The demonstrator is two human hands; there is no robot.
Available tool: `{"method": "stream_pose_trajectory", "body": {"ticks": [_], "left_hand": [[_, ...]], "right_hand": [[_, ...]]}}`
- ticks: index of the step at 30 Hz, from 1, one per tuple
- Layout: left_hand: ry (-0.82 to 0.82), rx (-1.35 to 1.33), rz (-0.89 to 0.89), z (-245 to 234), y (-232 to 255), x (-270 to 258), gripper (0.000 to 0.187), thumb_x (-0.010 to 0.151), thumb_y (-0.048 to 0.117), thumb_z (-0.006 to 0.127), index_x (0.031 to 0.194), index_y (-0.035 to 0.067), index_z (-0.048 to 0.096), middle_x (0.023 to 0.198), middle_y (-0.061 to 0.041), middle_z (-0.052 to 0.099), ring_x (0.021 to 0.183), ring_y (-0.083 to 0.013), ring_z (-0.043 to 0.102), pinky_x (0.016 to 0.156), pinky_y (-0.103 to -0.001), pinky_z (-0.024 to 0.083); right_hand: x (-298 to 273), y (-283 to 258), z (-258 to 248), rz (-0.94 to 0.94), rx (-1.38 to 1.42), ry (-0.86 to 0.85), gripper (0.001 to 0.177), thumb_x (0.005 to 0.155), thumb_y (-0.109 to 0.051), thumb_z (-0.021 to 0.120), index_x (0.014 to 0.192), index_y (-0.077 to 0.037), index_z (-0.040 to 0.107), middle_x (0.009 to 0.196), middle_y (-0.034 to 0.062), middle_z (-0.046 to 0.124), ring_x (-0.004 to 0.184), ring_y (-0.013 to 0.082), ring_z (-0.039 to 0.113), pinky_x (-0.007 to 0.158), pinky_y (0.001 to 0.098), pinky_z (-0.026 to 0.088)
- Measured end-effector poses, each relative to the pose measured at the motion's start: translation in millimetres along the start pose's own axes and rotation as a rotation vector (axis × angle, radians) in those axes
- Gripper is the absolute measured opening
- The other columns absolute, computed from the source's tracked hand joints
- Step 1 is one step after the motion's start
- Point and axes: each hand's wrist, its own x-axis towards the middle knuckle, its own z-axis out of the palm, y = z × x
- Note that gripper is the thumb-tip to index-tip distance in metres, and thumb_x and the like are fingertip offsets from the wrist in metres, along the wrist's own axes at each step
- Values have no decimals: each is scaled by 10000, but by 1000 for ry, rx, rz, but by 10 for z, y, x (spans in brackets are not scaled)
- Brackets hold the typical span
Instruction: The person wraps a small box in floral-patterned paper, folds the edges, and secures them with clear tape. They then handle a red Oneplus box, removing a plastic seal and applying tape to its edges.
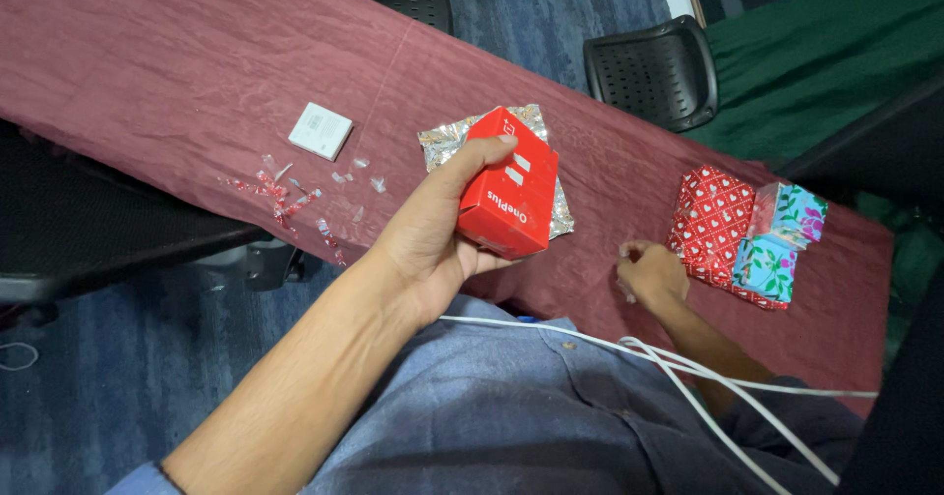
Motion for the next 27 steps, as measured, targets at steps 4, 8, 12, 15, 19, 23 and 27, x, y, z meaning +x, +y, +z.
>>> {"method": "stream_pose_trajectory", "body": {"ticks": [4,8,12,15,19,23,27], "left_hand": [[3,-7,-1,15,6,50,608,763,440,723,1266,110,632,1162,-67,738,1037,-190,722,913,-452,598],[16,-2,-10,26,9,93,605,763,438,722,1266,114,636,1165,-66,738,1044,-192,720,916,-453,592],[19,0,-22,44,19,131,605,758,432,724,1267,119,636,1172,-64,737,1054,-190,723,927,-456,594],[5,13,-28,72,18,152,611,763,434,726,1273,110,636,1176,-75,739,1053,-197,725,930,-458,594],[-3,18,-36,103,10,181,608,760,435,724,1269,116,628,1172,-74,733,1045,-206,727,929,-463,598],[-51,52,-9,148,20,205,614,767,453,725,1270,115,625,1183,-88,725,1041,-218,727,922,-460,594],[-115,48,46,226,39,208,622,785,469,728,1283,113,620,1205,-87,704,1058,-204,711,919,-469,593]], "right_hand": [[109,70,87,80,114,-56,275,957,-380,602,1153,-259,753,742,87,781,734,270,788,778,394,604],[287,214,208,-69,166,158,248,907,-350,655,1001,-233,852,850,26,735,743,210,677,738,389,539],[279,239,227,-9,339,51,242,894,-350,728,947,-133,821,752,79,756,604,194,680,616,360,544],[226,165,182,116,420,36,274,880,-338,806,913,-69,763,702,127,738,554,210,688,550,347,550],[217,54,87,21,665,201,224,907,-197,801,875,12,728,750,102,742,620,141,715,568,290,582],[103,-129,-109,-124,991,93,155,931,-78,723,999,52,673,820,129,749,659,165,731,588,277,611],[-194,-542,-444,-245,1071,16,162,940,-95,686,1033,37,682,843,123,760,680,163,752,624,261,634]]}}
